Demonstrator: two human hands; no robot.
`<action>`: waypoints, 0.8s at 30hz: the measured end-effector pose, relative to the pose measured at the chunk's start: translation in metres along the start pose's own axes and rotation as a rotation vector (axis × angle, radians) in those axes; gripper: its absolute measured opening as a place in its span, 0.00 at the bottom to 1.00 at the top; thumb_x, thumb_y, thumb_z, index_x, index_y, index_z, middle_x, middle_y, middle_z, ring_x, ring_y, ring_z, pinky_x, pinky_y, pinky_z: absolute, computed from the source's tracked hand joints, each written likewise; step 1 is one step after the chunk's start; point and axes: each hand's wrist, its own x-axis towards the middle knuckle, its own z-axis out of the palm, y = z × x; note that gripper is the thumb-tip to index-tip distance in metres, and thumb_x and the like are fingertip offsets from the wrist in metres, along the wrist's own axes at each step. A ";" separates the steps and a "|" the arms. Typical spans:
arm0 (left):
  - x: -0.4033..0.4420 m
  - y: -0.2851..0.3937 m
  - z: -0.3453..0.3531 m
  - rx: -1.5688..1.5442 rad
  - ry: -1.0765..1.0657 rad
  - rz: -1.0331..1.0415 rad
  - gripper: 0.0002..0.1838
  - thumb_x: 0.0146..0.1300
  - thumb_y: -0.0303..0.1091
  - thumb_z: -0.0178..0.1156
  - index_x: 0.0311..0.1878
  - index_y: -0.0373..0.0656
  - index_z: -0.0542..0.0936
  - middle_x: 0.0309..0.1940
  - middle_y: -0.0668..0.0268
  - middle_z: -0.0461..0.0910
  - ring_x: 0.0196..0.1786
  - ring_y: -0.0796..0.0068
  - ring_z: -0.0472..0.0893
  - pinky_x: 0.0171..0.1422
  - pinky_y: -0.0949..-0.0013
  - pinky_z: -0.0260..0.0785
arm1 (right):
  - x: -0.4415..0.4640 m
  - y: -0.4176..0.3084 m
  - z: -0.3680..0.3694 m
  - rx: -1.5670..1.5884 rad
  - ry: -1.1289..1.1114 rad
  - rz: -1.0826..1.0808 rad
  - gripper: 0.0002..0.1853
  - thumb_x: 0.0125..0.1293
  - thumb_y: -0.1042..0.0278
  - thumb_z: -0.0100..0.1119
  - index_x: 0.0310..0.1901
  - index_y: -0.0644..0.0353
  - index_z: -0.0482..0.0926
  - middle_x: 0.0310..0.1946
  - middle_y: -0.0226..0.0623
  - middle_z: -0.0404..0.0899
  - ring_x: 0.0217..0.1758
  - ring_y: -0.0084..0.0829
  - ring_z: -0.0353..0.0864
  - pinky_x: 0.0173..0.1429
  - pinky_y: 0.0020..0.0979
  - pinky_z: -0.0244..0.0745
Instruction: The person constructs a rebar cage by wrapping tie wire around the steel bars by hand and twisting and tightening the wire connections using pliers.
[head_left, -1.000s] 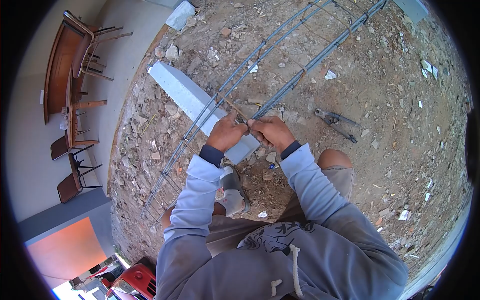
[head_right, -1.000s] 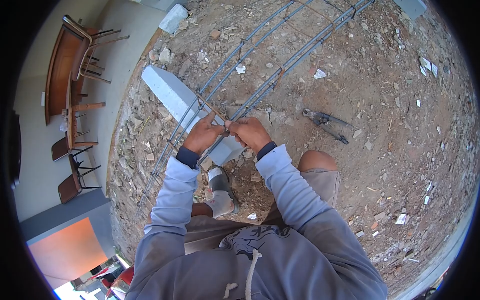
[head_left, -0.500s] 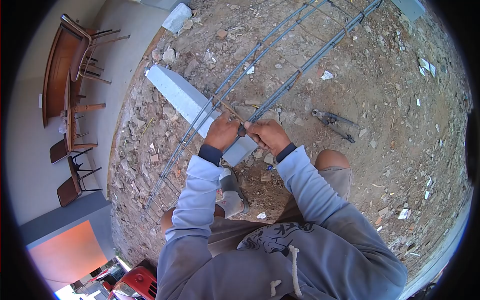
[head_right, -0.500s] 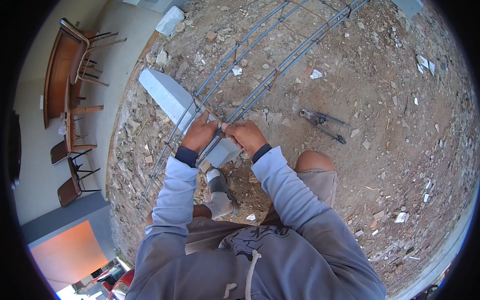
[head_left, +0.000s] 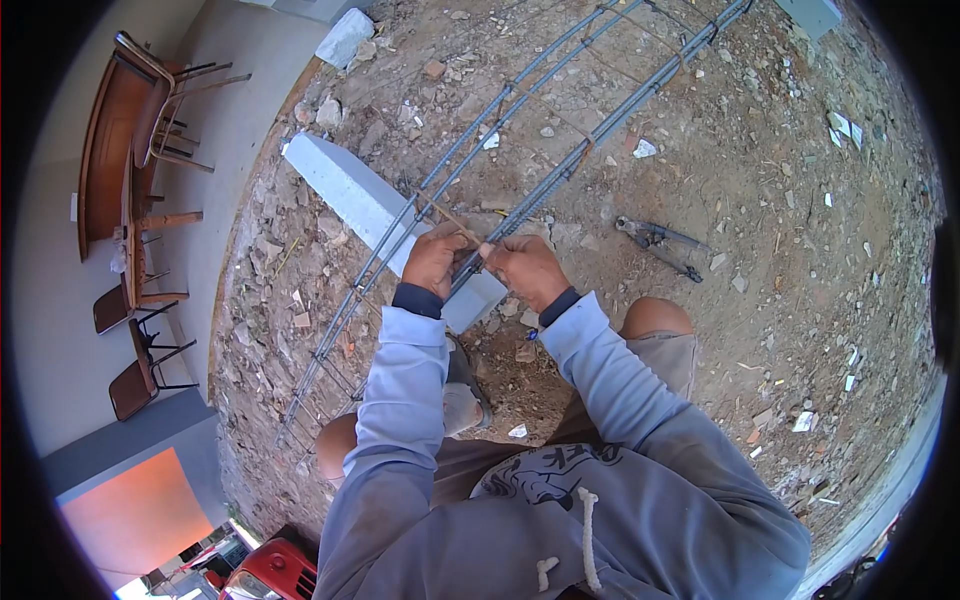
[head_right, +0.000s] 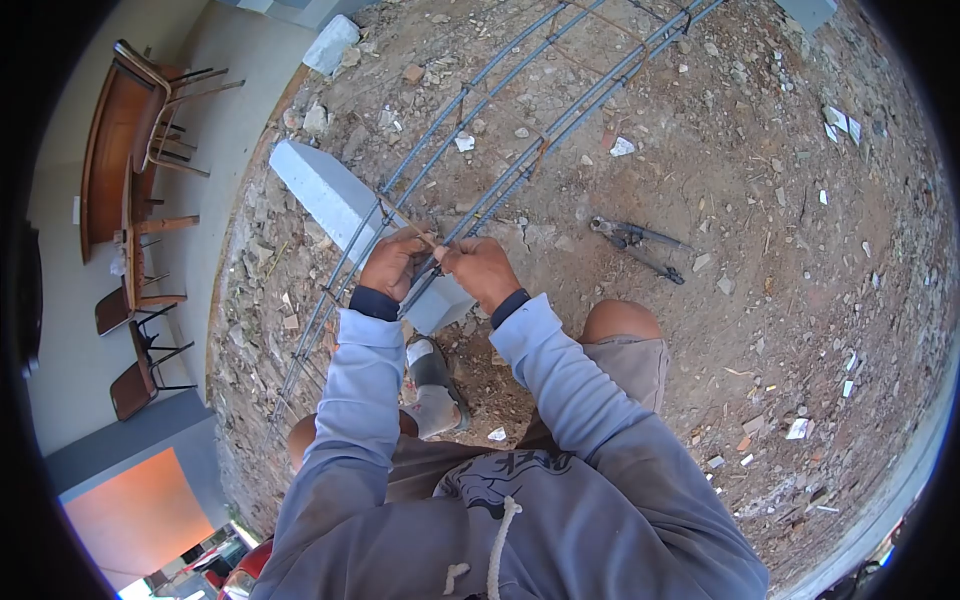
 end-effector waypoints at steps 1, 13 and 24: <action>0.001 0.000 -0.002 -0.029 -0.007 -0.002 0.22 0.60 0.22 0.53 0.58 0.27 0.68 0.42 0.52 0.80 0.44 0.65 0.81 0.52 0.69 0.74 | 0.003 0.003 0.002 -0.021 0.016 -0.046 0.15 0.62 0.61 0.62 0.23 0.62 0.77 0.15 0.24 0.68 0.16 0.17 0.61 0.20 0.26 0.55; -0.003 -0.003 -0.015 -0.149 -0.073 -0.016 0.17 0.63 0.26 0.54 0.54 0.30 0.72 0.47 0.54 0.79 0.52 0.65 0.78 0.58 0.70 0.69 | -0.003 0.002 0.010 -0.569 0.264 -0.410 0.14 0.59 0.63 0.60 0.24 0.66 0.77 0.15 0.44 0.72 0.18 0.32 0.70 0.26 0.36 0.65; -0.033 -0.008 0.006 -0.077 0.142 0.274 0.13 0.61 0.24 0.53 0.49 0.30 0.74 0.36 0.57 0.82 0.42 0.71 0.81 0.49 0.72 0.73 | -0.008 -0.008 0.010 -0.531 0.231 -0.283 0.13 0.57 0.60 0.60 0.24 0.62 0.79 0.24 0.52 0.78 0.31 0.53 0.78 0.35 0.46 0.70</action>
